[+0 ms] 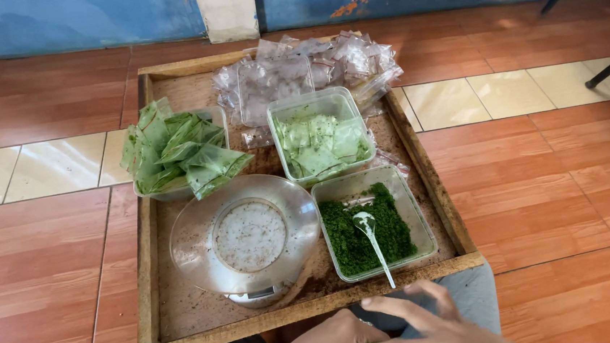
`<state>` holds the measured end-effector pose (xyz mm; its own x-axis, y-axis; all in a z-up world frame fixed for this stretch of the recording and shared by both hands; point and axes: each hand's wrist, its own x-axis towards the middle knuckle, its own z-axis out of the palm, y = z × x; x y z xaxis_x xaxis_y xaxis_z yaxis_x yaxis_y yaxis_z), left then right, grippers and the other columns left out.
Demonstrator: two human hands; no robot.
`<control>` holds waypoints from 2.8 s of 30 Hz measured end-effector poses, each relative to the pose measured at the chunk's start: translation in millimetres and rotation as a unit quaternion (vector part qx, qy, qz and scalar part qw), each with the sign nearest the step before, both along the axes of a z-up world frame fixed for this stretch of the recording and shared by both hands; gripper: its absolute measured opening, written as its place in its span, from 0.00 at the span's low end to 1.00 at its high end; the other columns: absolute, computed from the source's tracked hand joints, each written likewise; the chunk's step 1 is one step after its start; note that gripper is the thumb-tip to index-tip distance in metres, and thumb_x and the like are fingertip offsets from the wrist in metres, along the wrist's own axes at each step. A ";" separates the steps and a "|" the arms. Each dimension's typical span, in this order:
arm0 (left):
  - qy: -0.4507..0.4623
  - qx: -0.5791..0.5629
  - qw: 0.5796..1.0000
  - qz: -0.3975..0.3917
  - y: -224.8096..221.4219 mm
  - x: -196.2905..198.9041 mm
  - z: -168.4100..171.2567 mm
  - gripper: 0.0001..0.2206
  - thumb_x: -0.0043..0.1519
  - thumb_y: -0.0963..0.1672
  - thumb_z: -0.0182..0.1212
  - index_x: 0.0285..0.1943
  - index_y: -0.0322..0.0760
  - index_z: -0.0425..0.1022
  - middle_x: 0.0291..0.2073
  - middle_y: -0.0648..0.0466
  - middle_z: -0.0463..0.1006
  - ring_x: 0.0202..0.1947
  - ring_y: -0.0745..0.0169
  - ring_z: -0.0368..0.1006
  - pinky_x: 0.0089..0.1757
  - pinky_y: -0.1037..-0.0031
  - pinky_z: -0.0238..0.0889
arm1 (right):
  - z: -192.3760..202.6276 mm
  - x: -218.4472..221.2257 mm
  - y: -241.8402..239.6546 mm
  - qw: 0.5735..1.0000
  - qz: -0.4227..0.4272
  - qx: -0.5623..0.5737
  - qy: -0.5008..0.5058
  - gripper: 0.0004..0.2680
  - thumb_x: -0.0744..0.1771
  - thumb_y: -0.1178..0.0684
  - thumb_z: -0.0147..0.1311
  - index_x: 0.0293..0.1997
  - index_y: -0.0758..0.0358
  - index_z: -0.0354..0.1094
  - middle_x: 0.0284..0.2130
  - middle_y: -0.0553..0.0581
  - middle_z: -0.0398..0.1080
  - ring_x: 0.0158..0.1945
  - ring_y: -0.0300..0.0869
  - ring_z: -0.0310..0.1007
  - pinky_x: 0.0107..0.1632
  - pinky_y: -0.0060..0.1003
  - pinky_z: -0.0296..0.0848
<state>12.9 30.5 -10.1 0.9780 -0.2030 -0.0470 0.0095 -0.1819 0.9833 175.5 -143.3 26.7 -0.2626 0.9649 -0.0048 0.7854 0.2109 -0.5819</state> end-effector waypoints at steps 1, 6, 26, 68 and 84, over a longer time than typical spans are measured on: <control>-0.003 -0.001 1.000 -0.001 0.0 -1.6 -0.6 0.14 0.69 0.37 0.57 0.28 0.40 0.67 0.24 0.60 0.67 0.25 0.73 0.61 0.28 0.72 0.50 | -8.2 8.9 -6.1 1.000 -0.001 -0.001 -0.003 0.07 0.69 0.46 0.57 0.52 0.42 0.74 0.70 0.57 0.51 0.71 0.59 0.40 0.60 0.60 0.37; 0.009 -0.062 0.993 0.097 0.4 -9.5 -2.3 0.05 0.62 0.44 0.71 0.37 0.43 0.79 0.30 0.61 0.80 0.31 0.75 0.73 0.37 0.80 0.66 | 32.7 31.9 26.0 0.958 -0.111 0.261 -0.028 0.06 0.61 0.44 0.65 0.27 0.48 0.76 0.42 0.43 0.80 0.54 0.44 0.73 0.59 0.50 0.57; -0.187 -0.126 0.934 0.276 -29.6 21.7 14.4 0.06 0.62 0.44 0.71 0.36 0.41 0.78 0.33 0.54 0.82 0.37 0.63 0.76 0.45 0.68 0.71 | -55.5 75.0 90.4 0.934 -0.234 0.003 -0.271 0.13 0.66 0.36 0.53 0.33 0.50 0.79 0.41 0.41 0.72 0.62 0.48 0.59 0.61 0.58 0.47; -0.010 -0.095 0.934 0.346 -58.8 25.7 -19.4 0.10 0.62 0.48 0.74 0.34 0.45 0.79 0.22 0.62 0.71 0.21 0.71 0.59 0.28 0.73 0.55 | -18.9 92.0 111.6 0.938 -0.141 -0.228 -0.219 0.11 0.69 0.53 0.50 0.24 0.52 0.71 0.23 0.45 0.73 0.34 0.40 0.68 0.57 0.43 0.61; -0.007 -0.097 0.926 0.364 -62.6 23.2 -18.6 0.19 0.60 0.44 0.76 0.57 0.45 0.72 0.28 0.56 0.74 0.22 0.70 0.64 0.29 0.69 0.61 | -50.0 111.3 80.2 0.950 -0.220 -0.056 -0.215 0.10 0.69 0.45 0.48 0.37 0.49 0.78 0.39 0.44 0.79 0.45 0.45 0.71 0.52 0.45 0.56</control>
